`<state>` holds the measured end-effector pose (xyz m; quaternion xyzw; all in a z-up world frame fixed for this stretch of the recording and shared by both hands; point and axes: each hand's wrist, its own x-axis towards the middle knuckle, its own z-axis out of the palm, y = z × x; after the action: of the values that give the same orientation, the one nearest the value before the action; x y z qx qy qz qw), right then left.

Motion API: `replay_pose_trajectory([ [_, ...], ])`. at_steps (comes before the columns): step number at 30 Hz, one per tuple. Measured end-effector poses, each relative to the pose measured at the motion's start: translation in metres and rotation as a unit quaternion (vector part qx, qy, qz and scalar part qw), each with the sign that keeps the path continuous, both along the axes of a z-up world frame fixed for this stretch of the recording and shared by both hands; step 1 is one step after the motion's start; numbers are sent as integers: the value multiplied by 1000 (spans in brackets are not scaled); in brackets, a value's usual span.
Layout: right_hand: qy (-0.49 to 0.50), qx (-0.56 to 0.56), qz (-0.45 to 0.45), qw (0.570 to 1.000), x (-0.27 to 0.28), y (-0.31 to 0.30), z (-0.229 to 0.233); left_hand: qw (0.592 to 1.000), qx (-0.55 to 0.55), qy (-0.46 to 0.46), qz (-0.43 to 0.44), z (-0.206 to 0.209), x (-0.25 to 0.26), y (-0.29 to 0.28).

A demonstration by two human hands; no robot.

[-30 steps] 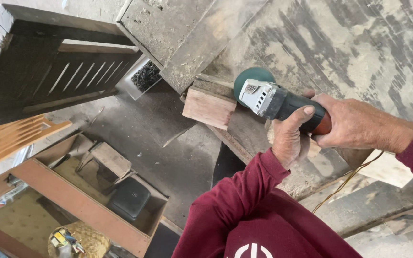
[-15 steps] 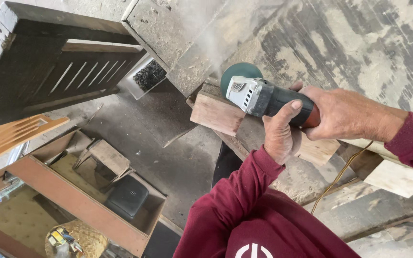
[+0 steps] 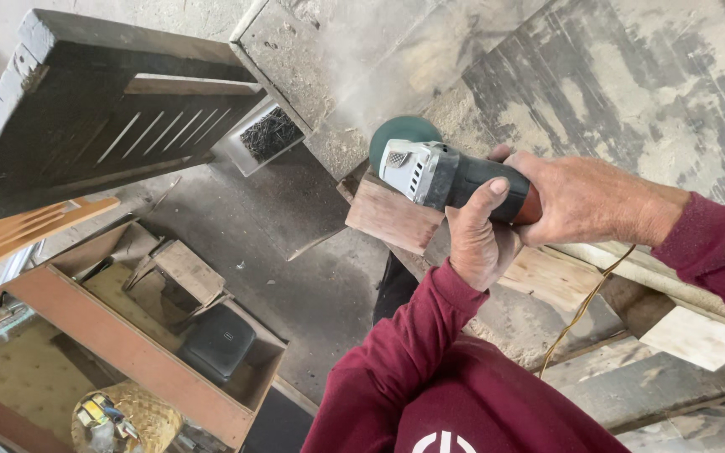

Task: The person uses an angle grinder with a sanding disc to smooth the edges and surfaces of small wooden blocks. They handle the blocks one at a time, repositioning them on a workbench to access different sides while sanding.

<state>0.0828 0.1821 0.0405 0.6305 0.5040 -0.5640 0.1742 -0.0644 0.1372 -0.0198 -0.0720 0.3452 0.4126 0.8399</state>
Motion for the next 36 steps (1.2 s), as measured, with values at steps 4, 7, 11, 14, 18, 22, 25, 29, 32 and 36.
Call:
replay_pose_trajectory([
  [4, 15, 15, -5, 1000, -1, 3, 2, 1000, 3, 6, 5, 4, 0, 3],
  [7, 7, 7, 10, 1000, -1, 3, 1, 1000, 5, 4, 8, 6, 0, 5],
  [11, 12, -4, 2, 1000, -3, 5, -3, 1000, 0, -2, 7, 4, -3, 9],
  [14, 42, 39, -14, 998, -7, 6, -7, 1000, 4, 17, 15, 2, -6, 13],
  [18, 51, 54, -15, 997, -7, 5, -8, 1000, -11, 13, 9, 2, -7, 11],
  [22, 9, -39, -25, 999, 6, -11, 2, 999, 12, 46, 22, 4, 11, -9],
  [25, -10, -68, -24, 997, 19, -37, 13, 998, -17, 57, 9, 8, 24, -34],
  [29, -28, -41, -40, 998, 39, -76, 18, 999, -34, 18, -13, 16, 43, -65],
  [32, -33, -31, -88, 995, 59, -120, 20, 998, -23, -3, -53, 20, 58, -90],
  [36, -65, -37, -132, 988, 85, -180, 22, 989, -62, -46, -125, 21, 80, -129],
])
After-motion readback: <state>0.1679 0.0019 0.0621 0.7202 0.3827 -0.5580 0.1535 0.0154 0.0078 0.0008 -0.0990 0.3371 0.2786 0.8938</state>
